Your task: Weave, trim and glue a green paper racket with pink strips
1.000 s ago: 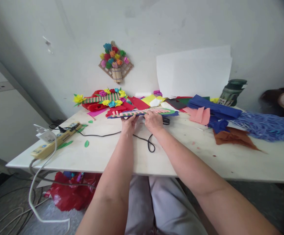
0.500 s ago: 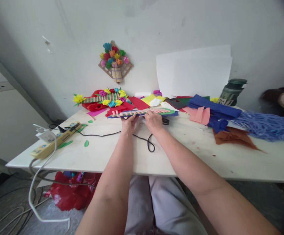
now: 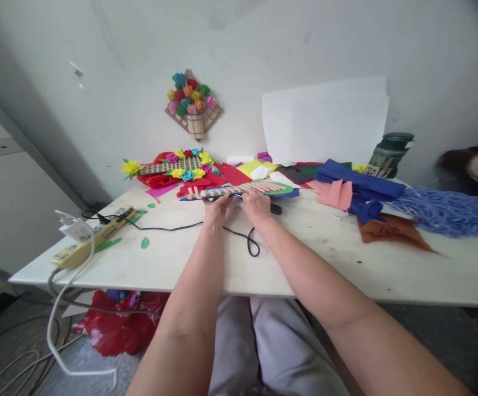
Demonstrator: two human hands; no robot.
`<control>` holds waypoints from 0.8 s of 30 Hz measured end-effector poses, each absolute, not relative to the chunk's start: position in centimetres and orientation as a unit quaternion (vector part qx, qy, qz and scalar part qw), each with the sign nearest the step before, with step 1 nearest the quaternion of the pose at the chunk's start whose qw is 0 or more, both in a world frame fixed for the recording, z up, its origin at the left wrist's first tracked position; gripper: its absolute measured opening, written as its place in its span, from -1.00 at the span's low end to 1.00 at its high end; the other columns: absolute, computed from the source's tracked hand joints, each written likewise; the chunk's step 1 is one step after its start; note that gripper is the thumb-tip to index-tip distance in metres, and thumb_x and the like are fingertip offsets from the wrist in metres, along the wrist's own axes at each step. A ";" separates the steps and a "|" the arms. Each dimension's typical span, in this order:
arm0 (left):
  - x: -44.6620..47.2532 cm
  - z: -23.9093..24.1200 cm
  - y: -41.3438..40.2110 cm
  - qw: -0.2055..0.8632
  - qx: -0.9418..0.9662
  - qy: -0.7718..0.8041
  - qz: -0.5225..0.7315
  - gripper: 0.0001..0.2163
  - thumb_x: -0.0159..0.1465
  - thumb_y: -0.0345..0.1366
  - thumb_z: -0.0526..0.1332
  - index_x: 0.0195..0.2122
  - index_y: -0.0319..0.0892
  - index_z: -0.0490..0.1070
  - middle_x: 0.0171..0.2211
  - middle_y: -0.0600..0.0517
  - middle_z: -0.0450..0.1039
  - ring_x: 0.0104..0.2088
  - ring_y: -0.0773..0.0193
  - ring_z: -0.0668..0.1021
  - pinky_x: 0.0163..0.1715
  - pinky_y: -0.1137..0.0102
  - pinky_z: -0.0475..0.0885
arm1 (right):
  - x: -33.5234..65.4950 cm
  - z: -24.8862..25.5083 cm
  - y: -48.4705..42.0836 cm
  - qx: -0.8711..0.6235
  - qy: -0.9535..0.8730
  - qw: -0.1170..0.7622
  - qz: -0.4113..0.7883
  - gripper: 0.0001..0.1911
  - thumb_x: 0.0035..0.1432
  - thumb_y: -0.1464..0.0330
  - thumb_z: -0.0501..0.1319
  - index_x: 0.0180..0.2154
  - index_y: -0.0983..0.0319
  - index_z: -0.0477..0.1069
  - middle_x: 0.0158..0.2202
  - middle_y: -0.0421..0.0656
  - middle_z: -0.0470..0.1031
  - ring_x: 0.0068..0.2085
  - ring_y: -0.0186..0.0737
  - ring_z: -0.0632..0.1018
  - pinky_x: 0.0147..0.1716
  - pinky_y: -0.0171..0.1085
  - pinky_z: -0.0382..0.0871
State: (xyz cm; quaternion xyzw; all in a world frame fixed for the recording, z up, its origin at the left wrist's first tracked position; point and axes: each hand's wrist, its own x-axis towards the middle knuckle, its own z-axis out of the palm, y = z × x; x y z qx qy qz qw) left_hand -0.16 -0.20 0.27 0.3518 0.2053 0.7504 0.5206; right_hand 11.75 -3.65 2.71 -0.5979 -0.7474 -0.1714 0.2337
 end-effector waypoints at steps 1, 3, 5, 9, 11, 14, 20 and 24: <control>-0.1 0.3 -0.2 0.520 0.351 0.212 0.749 -0.38 -0.18 -0.56 0.33 -0.10 0.01 0.16 -0.24 0.10 0.43 -0.26 0.28 0.53 -0.21 0.26 0.44 | 11.8 2.7 -3.6 -0.597 -0.747 0.238 -0.170 -0.66 0.16 0.45 -0.09 -0.26 0.25 0.45 -0.20 0.01 0.42 -0.19 -0.17 0.41 -0.38 -0.29 0.23; -0.1 0.3 -0.2 0.517 0.346 0.226 0.750 -0.34 -0.21 -0.58 0.33 -0.10 0.01 0.14 -0.25 0.10 0.43 -0.28 0.28 0.53 -0.23 0.28 0.44 | 11.8 2.7 -3.6 -0.596 -0.746 0.245 -0.167 -0.66 0.16 0.45 -0.09 -0.27 0.25 0.46 -0.20 0.01 0.43 -0.19 -0.16 0.42 -0.38 -0.29 0.23; -0.1 0.2 -0.1 0.511 0.339 0.236 0.754 -0.32 -0.23 -0.60 0.33 -0.10 0.01 0.13 -0.24 0.10 0.43 -0.26 0.27 0.52 -0.22 0.27 0.44 | 11.7 2.7 -3.7 -0.596 -0.746 0.249 -0.163 -0.66 0.16 0.45 -0.09 -0.27 0.26 0.46 -0.20 0.01 0.43 -0.19 -0.16 0.42 -0.37 -0.29 0.23; -0.2 -0.1 0.1 0.500 0.334 0.239 0.762 -0.33 -0.21 -0.60 0.33 -0.10 0.03 0.13 -0.19 0.09 0.41 -0.21 0.25 0.51 -0.20 0.24 0.45 | 11.7 2.9 -3.9 -0.592 -0.751 0.246 -0.158 -0.65 0.17 0.45 -0.09 -0.26 0.27 0.46 -0.20 0.03 0.42 -0.18 -0.16 0.41 -0.36 -0.29 0.24; -0.2 -0.2 0.2 0.499 0.332 0.241 0.763 -0.34 -0.20 -0.60 0.32 -0.10 0.03 0.12 -0.17 0.09 0.40 -0.22 0.25 0.51 -0.21 0.24 0.45 | 11.6 3.0 -4.0 -0.592 -0.753 0.241 -0.159 -0.65 0.18 0.44 -0.10 -0.25 0.28 0.45 -0.20 0.03 0.42 -0.17 -0.16 0.41 -0.35 -0.30 0.24; -0.2 -0.2 0.3 0.499 0.320 0.250 0.766 -0.36 -0.18 -0.62 0.29 -0.11 0.02 0.12 -0.15 0.07 0.38 -0.23 0.25 0.51 -0.24 0.25 0.46 | 11.5 3.1 -4.2 -0.588 -0.757 0.232 -0.167 -0.65 0.18 0.44 -0.11 -0.25 0.28 0.45 -0.19 0.02 0.41 -0.17 -0.16 0.40 -0.34 -0.30 0.23; -0.2 -0.1 0.3 0.493 0.297 0.255 0.777 -0.38 -0.16 -0.67 0.23 -0.11 0.00 0.13 -0.15 0.06 0.37 -0.23 0.25 0.50 -0.29 0.29 0.48 | 11.5 3.1 -4.3 -0.587 -0.758 0.227 -0.173 -0.67 0.16 0.46 -0.08 -0.25 0.28 0.45 -0.19 0.02 0.42 -0.19 -0.16 0.41 -0.34 -0.28 0.22; -0.2 -0.1 0.3 0.497 0.301 0.241 0.777 -0.38 -0.16 -0.67 0.23 -0.10 -0.01 0.14 -0.18 0.06 0.39 -0.27 0.26 0.50 -0.31 0.29 0.48 | 11.6 2.9 -4.1 -0.585 -0.757 0.232 -0.174 -0.67 0.16 0.46 -0.08 -0.26 0.28 0.45 -0.20 0.01 0.42 -0.20 -0.16 0.41 -0.34 -0.28 0.22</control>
